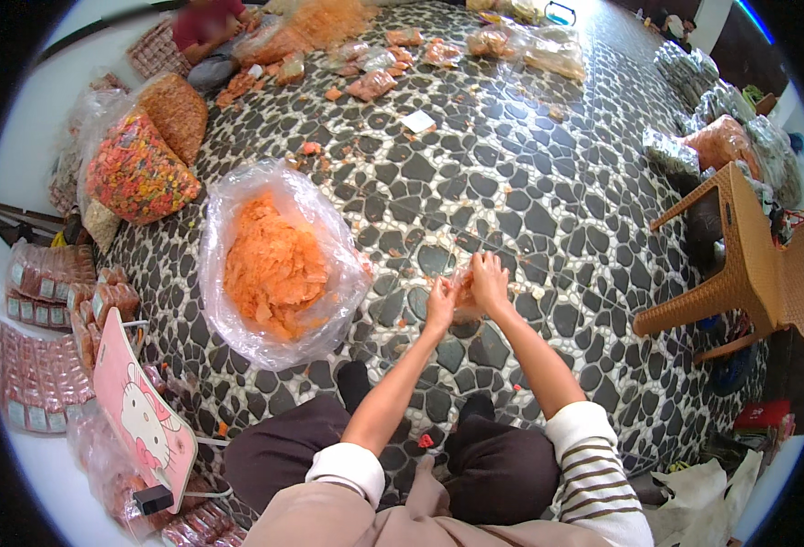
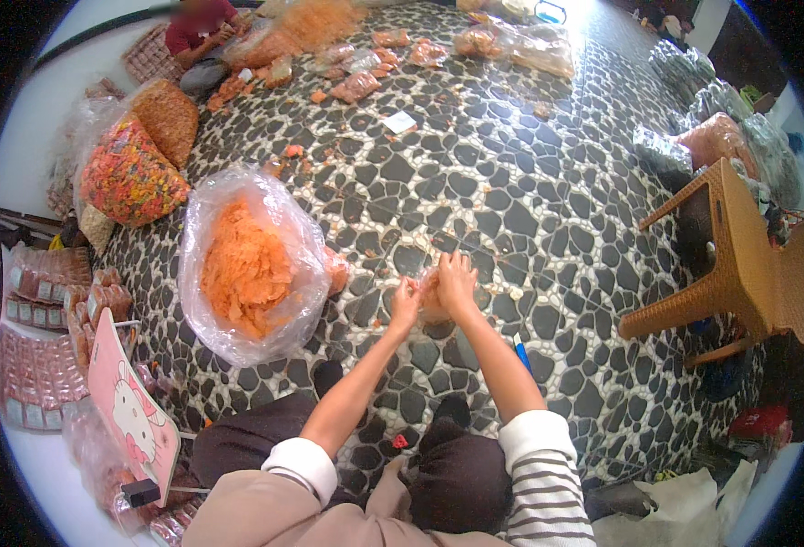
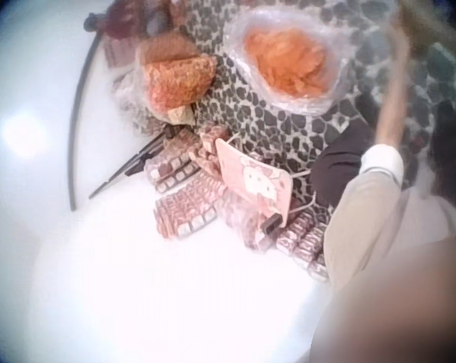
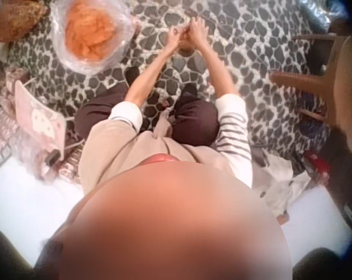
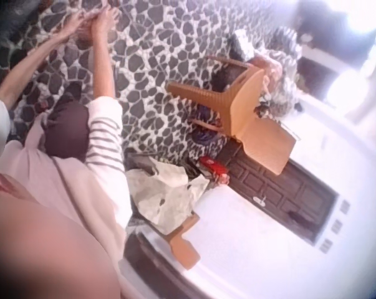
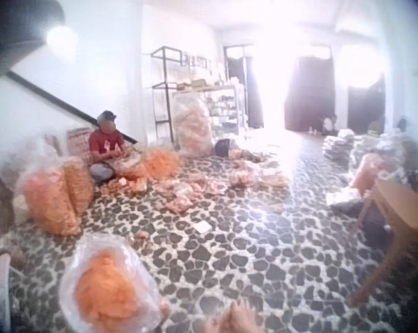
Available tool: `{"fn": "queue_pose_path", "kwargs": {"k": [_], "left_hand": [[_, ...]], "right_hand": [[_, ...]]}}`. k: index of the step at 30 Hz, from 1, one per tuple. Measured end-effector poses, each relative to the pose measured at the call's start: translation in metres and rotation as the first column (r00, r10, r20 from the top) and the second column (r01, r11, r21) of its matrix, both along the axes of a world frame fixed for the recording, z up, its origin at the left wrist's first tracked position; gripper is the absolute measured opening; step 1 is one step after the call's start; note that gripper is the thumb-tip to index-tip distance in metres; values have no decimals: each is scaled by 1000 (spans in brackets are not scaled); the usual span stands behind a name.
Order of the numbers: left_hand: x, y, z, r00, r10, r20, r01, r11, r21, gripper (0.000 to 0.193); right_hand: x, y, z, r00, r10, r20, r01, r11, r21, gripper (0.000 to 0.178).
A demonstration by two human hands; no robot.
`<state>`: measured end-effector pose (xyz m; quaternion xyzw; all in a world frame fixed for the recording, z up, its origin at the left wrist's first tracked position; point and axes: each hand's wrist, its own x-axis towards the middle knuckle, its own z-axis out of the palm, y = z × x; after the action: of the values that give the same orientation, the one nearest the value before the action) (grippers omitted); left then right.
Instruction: The person sits on the floor and portions orange snack chips from a large bag into smaller clear plastic bags. They use a blue utility knife to cut the chips and seal the bags, placing the finished packages on the floor.
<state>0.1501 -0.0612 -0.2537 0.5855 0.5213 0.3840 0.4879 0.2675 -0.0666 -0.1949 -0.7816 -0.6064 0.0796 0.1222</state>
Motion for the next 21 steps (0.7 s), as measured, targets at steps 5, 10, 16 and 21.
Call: {"fn": "queue_pose_path", "kwargs": {"k": [5, 10, 16, 21], "left_hand": [[9, -1, 17, 992, 122, -38, -128, 947, -295, 41], [18, -1, 67, 996, 27, -84, -34, 996, -88, 37], [49, -16, 166, 1000, 19, 17, -25, 726, 687, 22], [29, -11, 192, 966, -186, -180, 226, 945, 235, 25]], "right_hand": [[-3, -14, 1, 990, -39, -139, 53, 994, 99, 23], [5, -37, 58, 994, -48, -100, 72, 964, 257, 11], [27, -49, 133, 987, -160, -24, 154, 884, 442, 11], [24, -36, 140, 933, -237, -270, 335, 847, 414, 14]]}}
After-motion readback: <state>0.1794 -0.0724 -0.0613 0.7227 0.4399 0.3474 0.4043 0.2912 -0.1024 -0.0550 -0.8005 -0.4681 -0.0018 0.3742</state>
